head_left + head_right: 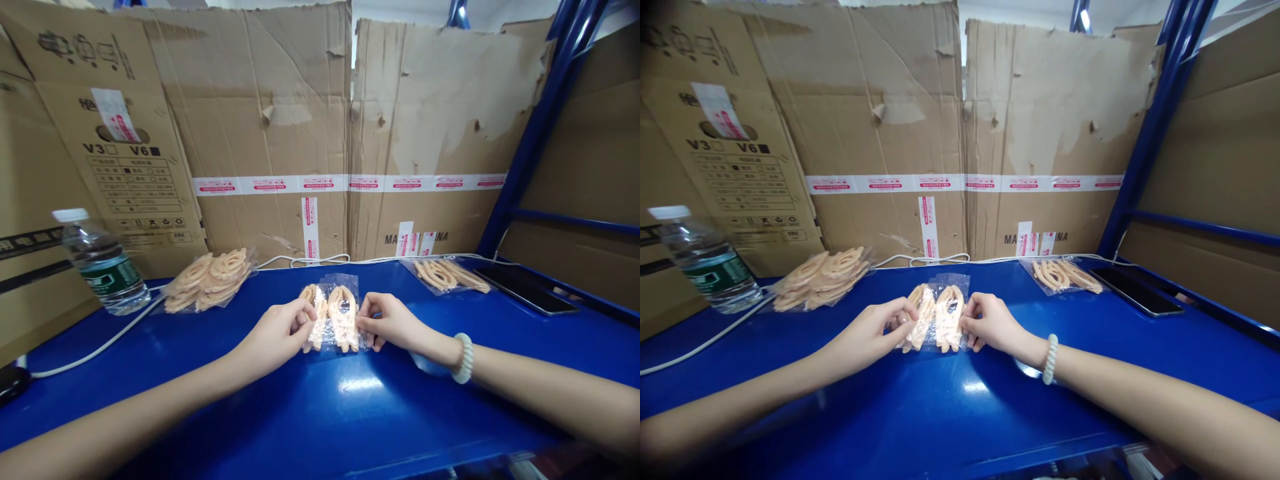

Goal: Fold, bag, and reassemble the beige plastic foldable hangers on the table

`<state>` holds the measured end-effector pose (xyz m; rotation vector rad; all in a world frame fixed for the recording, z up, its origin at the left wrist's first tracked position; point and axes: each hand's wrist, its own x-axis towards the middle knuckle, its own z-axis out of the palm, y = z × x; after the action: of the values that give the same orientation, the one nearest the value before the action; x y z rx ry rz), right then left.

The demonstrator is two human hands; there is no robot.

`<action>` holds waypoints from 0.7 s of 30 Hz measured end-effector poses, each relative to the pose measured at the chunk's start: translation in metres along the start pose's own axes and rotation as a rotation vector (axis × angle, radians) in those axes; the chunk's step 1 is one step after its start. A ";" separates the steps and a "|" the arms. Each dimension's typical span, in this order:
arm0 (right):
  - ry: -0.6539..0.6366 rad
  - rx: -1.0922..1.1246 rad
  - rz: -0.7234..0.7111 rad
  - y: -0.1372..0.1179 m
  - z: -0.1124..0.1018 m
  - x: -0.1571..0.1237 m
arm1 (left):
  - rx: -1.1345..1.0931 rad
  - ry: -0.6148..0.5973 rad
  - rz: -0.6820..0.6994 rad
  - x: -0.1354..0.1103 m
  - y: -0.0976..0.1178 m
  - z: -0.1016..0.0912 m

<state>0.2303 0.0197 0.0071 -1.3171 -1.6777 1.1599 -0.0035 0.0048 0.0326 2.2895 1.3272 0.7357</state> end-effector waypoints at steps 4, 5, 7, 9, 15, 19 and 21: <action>0.004 0.035 0.080 -0.001 0.000 0.002 | 0.048 0.026 -0.014 0.003 -0.006 0.002; 0.010 0.046 0.096 -0.001 0.000 0.002 | 0.067 0.033 -0.027 0.004 -0.009 0.001; 0.027 0.064 0.123 -0.001 -0.001 0.003 | 0.104 0.051 -0.071 0.006 -0.017 0.000; 0.044 0.071 0.147 -0.001 -0.002 0.004 | 0.128 0.054 -0.140 0.010 -0.027 -0.003; -0.010 0.042 0.260 -0.003 -0.008 0.014 | 0.055 -0.121 -0.331 0.024 -0.040 -0.017; -0.103 -0.025 0.339 -0.004 -0.015 0.026 | -0.122 -0.256 -0.371 0.031 -0.036 -0.022; -0.150 -0.059 0.347 -0.005 -0.018 0.031 | -0.229 -0.279 -0.383 0.033 -0.034 -0.023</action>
<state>0.2375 0.0536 0.0176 -1.6402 -1.6392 1.4473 -0.0268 0.0518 0.0389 1.8079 1.4067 0.3988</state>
